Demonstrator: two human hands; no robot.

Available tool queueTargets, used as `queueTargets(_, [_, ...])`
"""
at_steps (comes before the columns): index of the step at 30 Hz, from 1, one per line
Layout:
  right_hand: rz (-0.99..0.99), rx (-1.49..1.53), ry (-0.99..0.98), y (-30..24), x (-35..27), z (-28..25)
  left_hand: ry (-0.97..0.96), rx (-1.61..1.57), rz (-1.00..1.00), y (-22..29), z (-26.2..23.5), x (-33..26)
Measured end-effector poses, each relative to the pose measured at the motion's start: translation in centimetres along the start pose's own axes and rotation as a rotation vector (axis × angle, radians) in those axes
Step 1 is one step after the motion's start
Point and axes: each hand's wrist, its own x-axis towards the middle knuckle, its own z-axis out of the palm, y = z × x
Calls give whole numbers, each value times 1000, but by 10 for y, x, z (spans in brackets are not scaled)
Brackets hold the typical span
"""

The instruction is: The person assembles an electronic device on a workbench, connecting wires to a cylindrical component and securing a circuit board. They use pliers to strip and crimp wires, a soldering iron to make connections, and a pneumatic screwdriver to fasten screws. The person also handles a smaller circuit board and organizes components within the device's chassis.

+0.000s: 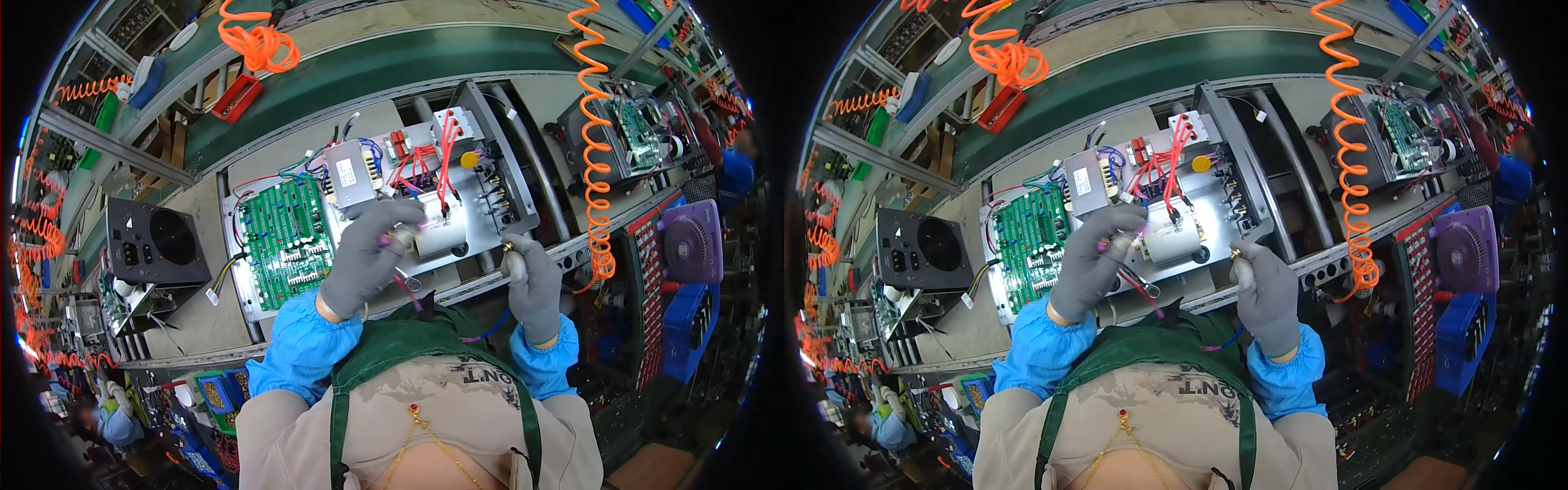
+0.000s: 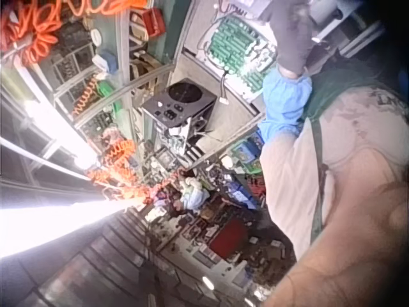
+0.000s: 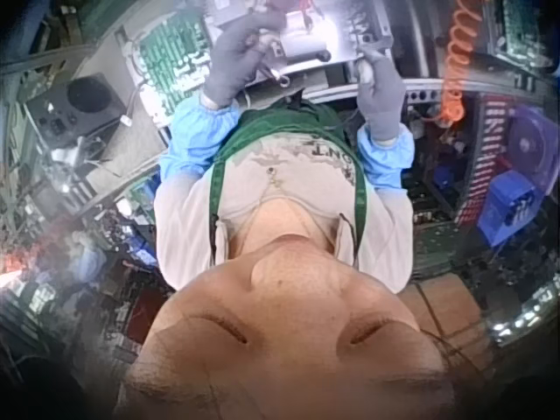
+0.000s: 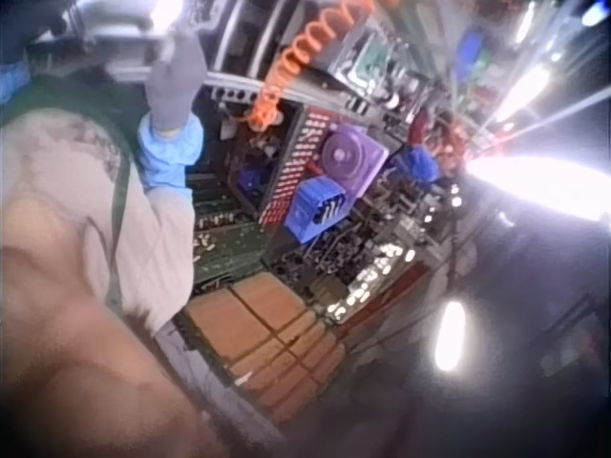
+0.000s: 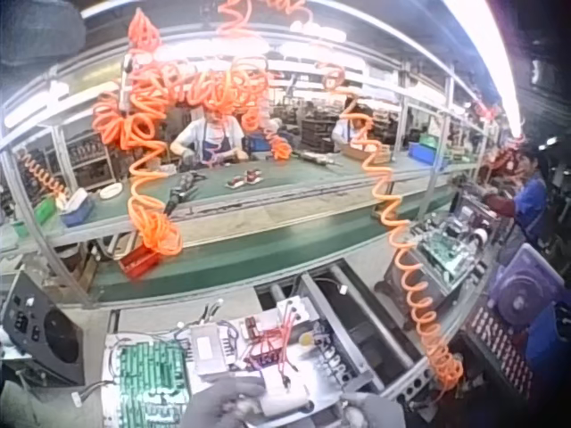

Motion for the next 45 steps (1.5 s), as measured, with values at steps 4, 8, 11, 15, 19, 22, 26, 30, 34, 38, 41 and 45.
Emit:
queueTargets(4, [9, -5, -27, 6, -2, 2, -348, 402, 76, 18, 9, 18])
queueTargets(8, [45, 22, -50, 15, -5, 9, -587, 624, 103, 20, 12, 41])
queueTargets(11, [110, 66, -46, 25, -11, 21, -649, 705, 136, 12, 13, 48])
queueTargets(15, [170, 129, 24, 33, -12, 39, -634, 796, 235, 4, 14, 63])
queueTargets(19, [126, 81, 79, 40, -8, 53, -627, 819, 297, -4, 19, 73])
queueTargets(22, [137, 102, 40, 45, -9, 61, -620, 865, 329, -7, 22, 74])
queueTargets(26, [163, 232, 48, 42, -5, 59, -603, 889, 374, -13, 26, 79])
queueTargets(30, [289, 193, 125, 45, 1, 69, -575, 990, 322, -15, 38, 90])
queueTargets(34, [354, 265, 258, 49, 5, 88, -496, 856, 495, -40, 40, 99])
queueTargets(38, [289, 326, 302, 54, 6, 93, -480, 919, 525, -43, 40, 103])
queueTargets(41, [341, 271, 303, 50, 8, 94, -546, 975, 369, -43, 42, 104])
queueTargets(45, [213, -133, 277, 60, 7, 101, -531, 1042, 93, -28, 39, 106])
